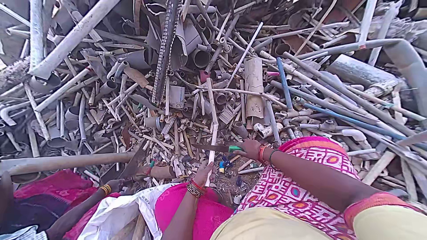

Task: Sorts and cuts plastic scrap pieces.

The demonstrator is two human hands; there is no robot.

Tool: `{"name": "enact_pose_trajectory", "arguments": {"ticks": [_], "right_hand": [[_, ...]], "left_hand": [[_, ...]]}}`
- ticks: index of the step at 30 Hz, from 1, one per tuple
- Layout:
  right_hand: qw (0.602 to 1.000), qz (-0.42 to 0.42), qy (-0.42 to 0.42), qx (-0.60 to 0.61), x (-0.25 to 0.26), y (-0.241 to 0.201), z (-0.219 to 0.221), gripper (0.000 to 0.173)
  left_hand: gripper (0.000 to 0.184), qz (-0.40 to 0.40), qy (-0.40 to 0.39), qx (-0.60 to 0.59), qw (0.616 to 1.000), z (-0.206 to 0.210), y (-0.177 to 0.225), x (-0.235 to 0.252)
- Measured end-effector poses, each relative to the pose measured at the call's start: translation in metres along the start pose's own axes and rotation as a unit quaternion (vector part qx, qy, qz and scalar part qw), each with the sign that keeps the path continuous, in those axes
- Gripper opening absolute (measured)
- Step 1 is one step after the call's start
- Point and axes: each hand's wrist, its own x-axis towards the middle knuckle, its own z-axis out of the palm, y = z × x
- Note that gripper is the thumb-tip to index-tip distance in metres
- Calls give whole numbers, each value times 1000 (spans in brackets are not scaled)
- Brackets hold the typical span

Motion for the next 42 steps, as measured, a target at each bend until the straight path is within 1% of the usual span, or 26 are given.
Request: {"name": "enact_pose_trajectory", "arguments": {"ticks": [2,3,6,7,9,10,11,13,16,17,19,20,23,24,26,27,29,30,31,33,34,37,38,39,41,42], "right_hand": [[997,74,18,16,1,-3,-2,61],[995,91,21,35,0,-4,0,62],[1000,5,-9,5,-4,-6,8,61],[1000,5,-12,1,-3,-4,9,61],[998,57,-4,24,0,-4,9,61],[998,64,-4,31,0,-4,11,61],[999,47,-11,24,-1,-7,13,61],[1000,20,-17,3,-3,-8,9,60],[997,76,8,-2,-2,-7,8,60],[998,69,6,-5,-4,-10,10,59],[1000,22,-7,-20,-9,-14,9,58],[1000,22,-5,-21,-9,-11,8,59],[995,94,13,17,-6,-11,12,60],[996,92,3,11,-10,-16,13,59],[999,48,-19,-17,-17,-23,11,57],[998,50,-18,-16,-17,-19,11,57],[995,101,9,10,-11,-12,10,56],[993,118,22,15,-10,-10,8,55],[994,103,24,4,-12,-11,7,54],[999,22,21,-40,-17,-11,2,53],[998,17,26,-49,-18,-7,-1,53],[985,160,67,4,-10,-1,-12,50],[982,174,68,5,-11,-1,-13,50],[987,150,60,-7,-15,-2,-11,51],[997,39,30,-62,-25,-4,-7,47],[997,3,24,-75,-26,-4,-4,46]], "left_hand": [[20,-17,18,33,999,0,2,0],[23,-34,28,43,998,2,3,-1],[32,-64,49,16,997,1,3,1],[35,-65,55,-7,996,0,3,3],[42,-64,54,-49,995,-6,1,7],[44,-69,54,-65,994,-6,0,6],[42,-73,50,-72,993,-6,-1,4],[31,-76,34,-67,994,-3,4,4],[9,-54,18,-33,998,-2,2,2],[8,-47,23,-26,998,-2,1,0],[13,-37,41,-6,998,-2,5,1],[17,-41,47,3,998,-1,6,2],[26,-53,61,-14,997,-2,1,2],[29,-57,62,-34,996,-2,0,2],[35,-65,48,-67,994,-5,3,5],[38,-67,35,-73,994,-6,2,5],[40,-70,9,-70,995,-7,-1,2],[36,-68,3,-58,996,-5,-2,0],[28,-61,2,-35,997,-3,-3,-1],[15,-27,-3,18,999,-3,0,0],[15,-11,-9,36,999,-3,0,1],[16,14,-6,61,998,-5,-3,-1],[16,24,-3,63,998,-5,-5,-1],[17,34,5,70,997,-6,-5,-1],[21,47,29,93,994,-7,-3,1],[23,47,36,100,993,-6,-1,2]]}}
